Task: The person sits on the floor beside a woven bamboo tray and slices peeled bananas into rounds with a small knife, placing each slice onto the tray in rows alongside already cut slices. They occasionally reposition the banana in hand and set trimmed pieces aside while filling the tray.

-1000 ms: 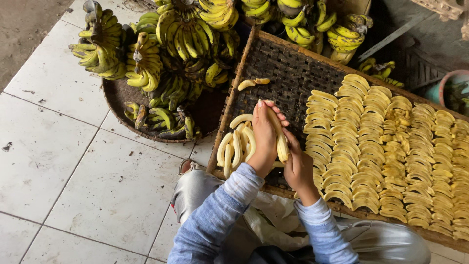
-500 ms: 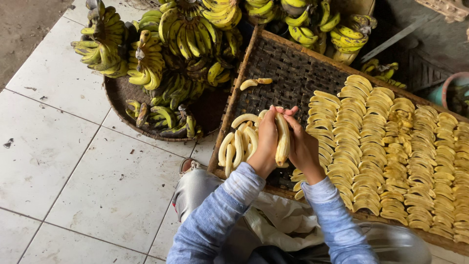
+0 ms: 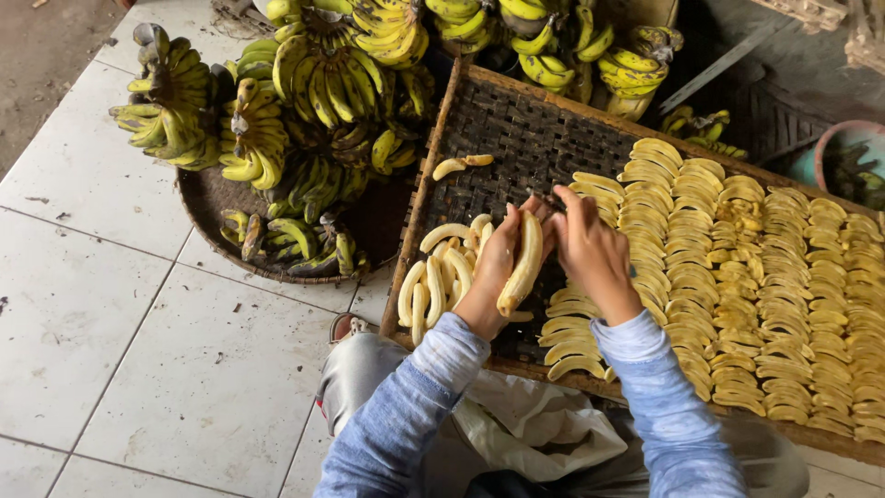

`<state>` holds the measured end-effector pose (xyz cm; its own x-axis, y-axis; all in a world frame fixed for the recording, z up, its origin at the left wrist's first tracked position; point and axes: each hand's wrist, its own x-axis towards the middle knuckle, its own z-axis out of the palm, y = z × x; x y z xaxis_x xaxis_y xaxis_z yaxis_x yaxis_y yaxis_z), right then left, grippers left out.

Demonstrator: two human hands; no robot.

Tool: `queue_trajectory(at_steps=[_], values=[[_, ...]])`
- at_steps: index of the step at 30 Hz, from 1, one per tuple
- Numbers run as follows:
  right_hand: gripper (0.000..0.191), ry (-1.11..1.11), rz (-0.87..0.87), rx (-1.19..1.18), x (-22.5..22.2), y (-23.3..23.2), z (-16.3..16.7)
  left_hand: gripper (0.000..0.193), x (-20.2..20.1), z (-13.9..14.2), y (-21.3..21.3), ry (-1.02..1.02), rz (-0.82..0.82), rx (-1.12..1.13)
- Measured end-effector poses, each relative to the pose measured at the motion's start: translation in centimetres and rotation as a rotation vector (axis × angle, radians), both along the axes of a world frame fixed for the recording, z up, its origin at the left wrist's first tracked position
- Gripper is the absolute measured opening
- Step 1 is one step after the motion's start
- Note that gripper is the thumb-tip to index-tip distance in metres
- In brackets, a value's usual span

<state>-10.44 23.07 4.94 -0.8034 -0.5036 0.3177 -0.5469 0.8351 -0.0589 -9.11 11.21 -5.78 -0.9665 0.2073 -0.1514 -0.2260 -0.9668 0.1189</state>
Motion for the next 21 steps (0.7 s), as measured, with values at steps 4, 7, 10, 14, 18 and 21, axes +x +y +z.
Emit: queue_trajectory(at_steps=[4,7,10,14,18,21], values=[[0.055,-0.127,-0.049,-0.161,0.1,1.3,3.1,0.087,-1.4,-1.4,0.6,0.055,-0.083,0.086],[0.065,-0.208,0.397,-0.233,0.0,2.0,3.3,0.1,-2.7,-2.9,0.8,0.478,-0.177,0.401],[0.049,-0.229,0.47,-0.275,-0.4,2.4,2.0,0.104,-3.3,-3.8,0.8,0.236,-0.219,0.123],[0.05,-0.271,0.578,-0.248,-2.2,2.7,0.7,0.1,-3.0,-3.4,0.1,-0.146,-0.216,0.0],[0.046,-0.225,0.679,-0.193,-4.3,2.5,0.6,0.083,-3.3,-1.4,-1.8,-0.007,-0.248,-0.136],[0.049,-0.228,0.711,-0.161,-5.2,2.8,1.3,0.069,-3.5,1.2,-2.6,-0.095,-0.259,-0.178]])
